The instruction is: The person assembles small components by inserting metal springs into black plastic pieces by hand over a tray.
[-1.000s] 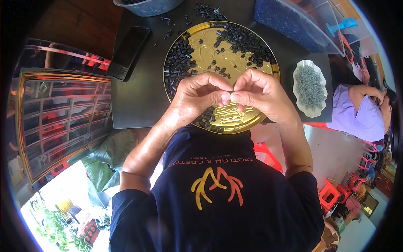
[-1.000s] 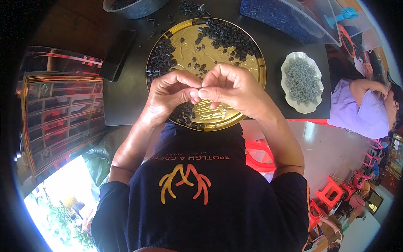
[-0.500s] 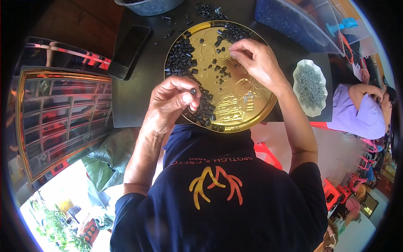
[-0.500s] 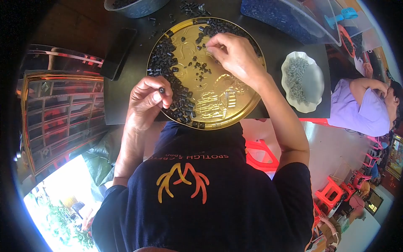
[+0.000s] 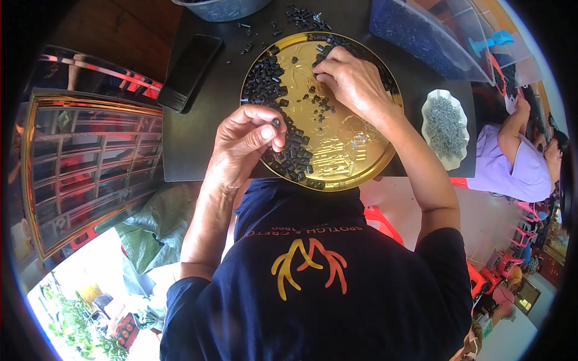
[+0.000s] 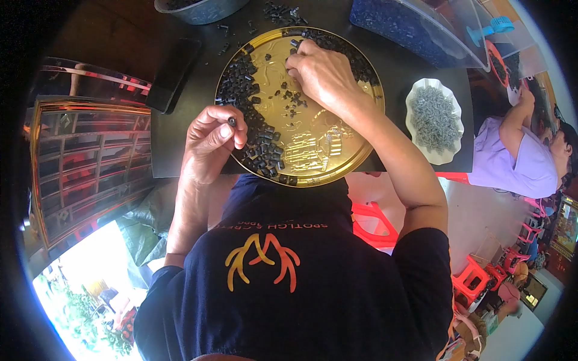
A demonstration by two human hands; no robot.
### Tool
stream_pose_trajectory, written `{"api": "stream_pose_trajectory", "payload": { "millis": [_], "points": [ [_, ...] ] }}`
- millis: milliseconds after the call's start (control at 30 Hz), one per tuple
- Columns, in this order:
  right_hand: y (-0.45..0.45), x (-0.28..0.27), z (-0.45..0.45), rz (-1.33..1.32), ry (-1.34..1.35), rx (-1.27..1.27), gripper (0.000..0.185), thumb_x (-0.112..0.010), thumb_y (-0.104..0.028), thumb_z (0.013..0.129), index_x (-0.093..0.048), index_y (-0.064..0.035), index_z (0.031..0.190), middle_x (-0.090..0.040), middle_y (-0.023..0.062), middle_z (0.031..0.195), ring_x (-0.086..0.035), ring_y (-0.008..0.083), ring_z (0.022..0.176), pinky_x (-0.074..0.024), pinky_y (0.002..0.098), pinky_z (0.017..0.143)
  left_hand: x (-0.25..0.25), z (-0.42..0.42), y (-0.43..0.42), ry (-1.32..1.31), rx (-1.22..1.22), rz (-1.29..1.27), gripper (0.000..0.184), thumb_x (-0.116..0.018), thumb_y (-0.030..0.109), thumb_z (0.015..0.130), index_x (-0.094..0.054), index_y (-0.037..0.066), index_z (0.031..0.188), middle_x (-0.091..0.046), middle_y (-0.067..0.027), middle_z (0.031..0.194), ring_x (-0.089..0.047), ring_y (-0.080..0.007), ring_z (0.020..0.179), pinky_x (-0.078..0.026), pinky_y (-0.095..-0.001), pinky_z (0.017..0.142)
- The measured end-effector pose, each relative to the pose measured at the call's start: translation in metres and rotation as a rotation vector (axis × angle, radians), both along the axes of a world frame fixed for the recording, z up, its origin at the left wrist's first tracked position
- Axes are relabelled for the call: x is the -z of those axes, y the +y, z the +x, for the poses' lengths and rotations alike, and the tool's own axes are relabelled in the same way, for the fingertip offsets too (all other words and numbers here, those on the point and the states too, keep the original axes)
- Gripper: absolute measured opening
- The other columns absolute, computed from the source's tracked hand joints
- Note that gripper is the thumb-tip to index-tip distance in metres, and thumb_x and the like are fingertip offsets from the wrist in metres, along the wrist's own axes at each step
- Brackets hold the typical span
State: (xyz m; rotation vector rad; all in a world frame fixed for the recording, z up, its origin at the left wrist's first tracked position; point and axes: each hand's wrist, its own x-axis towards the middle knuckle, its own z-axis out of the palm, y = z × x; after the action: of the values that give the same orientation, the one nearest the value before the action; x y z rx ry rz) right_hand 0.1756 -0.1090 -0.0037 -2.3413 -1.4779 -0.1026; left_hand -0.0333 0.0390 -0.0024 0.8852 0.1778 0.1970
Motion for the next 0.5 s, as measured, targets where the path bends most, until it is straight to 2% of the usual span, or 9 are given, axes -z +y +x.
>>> {"api": "stream_pose_trajectory", "payload": {
  "millis": [67, 167, 267, 367, 400, 500],
  "points": [
    [-0.001, -0.002, -0.003, 0.041, -0.026, -0.024, 0.010, -0.068, -0.013, 0.084, -0.071, -0.0079, 0.092, -0.064, 0.0096, 0.098, -0.067, 0.0287, 0.079, -0.0539, 0.0398, 0.071, -0.002, 0.003, 0.000, 0.002, -0.001, -0.005, 0.016, -0.069, 0.010, 0.088, -0.064, 0.004, 0.102, -0.063, -0.0114, 0.091, -0.059, -0.0159, 0.075, -0.047, -0.0267, 0.068],
    [-0.003, -0.003, -0.003, 0.187, 0.030, 0.013, 0.011, -0.069, -0.009, 0.082, -0.070, -0.0070, 0.093, -0.066, 0.0079, 0.095, -0.067, 0.0226, 0.073, -0.0535, 0.0349, 0.066, -0.002, 0.010, 0.003, 0.001, 0.012, -0.038, 0.016, -0.068, 0.009, 0.089, -0.064, 0.003, 0.104, -0.066, -0.0115, 0.093, -0.062, -0.0158, 0.077, -0.049, -0.0278, 0.071],
    [-0.011, -0.024, -0.010, 0.166, 0.649, 0.146, 0.013, -0.068, -0.006, 0.084, -0.068, -0.0035, 0.096, -0.066, 0.0055, 0.090, -0.062, 0.0127, 0.066, -0.0512, 0.0279, 0.061, 0.001, 0.018, 0.005, 0.010, 0.019, -0.052, 0.017, -0.066, 0.008, 0.090, -0.063, 0.002, 0.106, -0.068, -0.0117, 0.094, -0.064, -0.0155, 0.078, -0.051, -0.0280, 0.072],
    [-0.019, -0.036, -0.019, 0.418, 1.188, 0.062, 0.015, -0.067, -0.007, 0.087, -0.066, 0.0001, 0.100, -0.065, 0.0029, 0.083, -0.055, 0.0051, 0.064, -0.0476, 0.0217, 0.059, -0.004, 0.023, 0.000, 0.052, 0.010, -0.014, 0.015, -0.065, 0.007, 0.091, -0.063, 0.001, 0.105, -0.066, -0.0118, 0.095, -0.061, -0.0161, 0.077, -0.048, -0.0279, 0.070],
    [-0.021, -0.038, -0.024, 0.486, 1.224, -0.015, 0.016, -0.066, -0.009, 0.090, -0.064, 0.0016, 0.102, -0.065, 0.0025, 0.083, -0.054, 0.0043, 0.064, -0.0461, 0.0201, 0.057, -0.004, 0.025, -0.001, 0.058, 0.013, 0.006, 0.016, -0.065, 0.006, 0.091, -0.063, 0.001, 0.105, -0.066, -0.0118, 0.095, -0.061, -0.0160, 0.077, -0.048, -0.0279, 0.071],
    [-0.024, -0.048, -0.035, 0.477, 1.337, -0.087, 0.016, -0.066, -0.009, 0.090, -0.065, 0.0002, 0.102, -0.065, 0.0015, 0.081, -0.056, 0.0037, 0.065, -0.0455, 0.0193, 0.056, -0.003, 0.029, -0.006, 0.053, 0.024, 0.042, 0.018, -0.067, 0.005, 0.090, -0.062, 0.000, 0.107, -0.067, -0.0111, 0.094, -0.064, -0.0152, 0.078, -0.051, -0.0272, 0.072]
  ]
}}
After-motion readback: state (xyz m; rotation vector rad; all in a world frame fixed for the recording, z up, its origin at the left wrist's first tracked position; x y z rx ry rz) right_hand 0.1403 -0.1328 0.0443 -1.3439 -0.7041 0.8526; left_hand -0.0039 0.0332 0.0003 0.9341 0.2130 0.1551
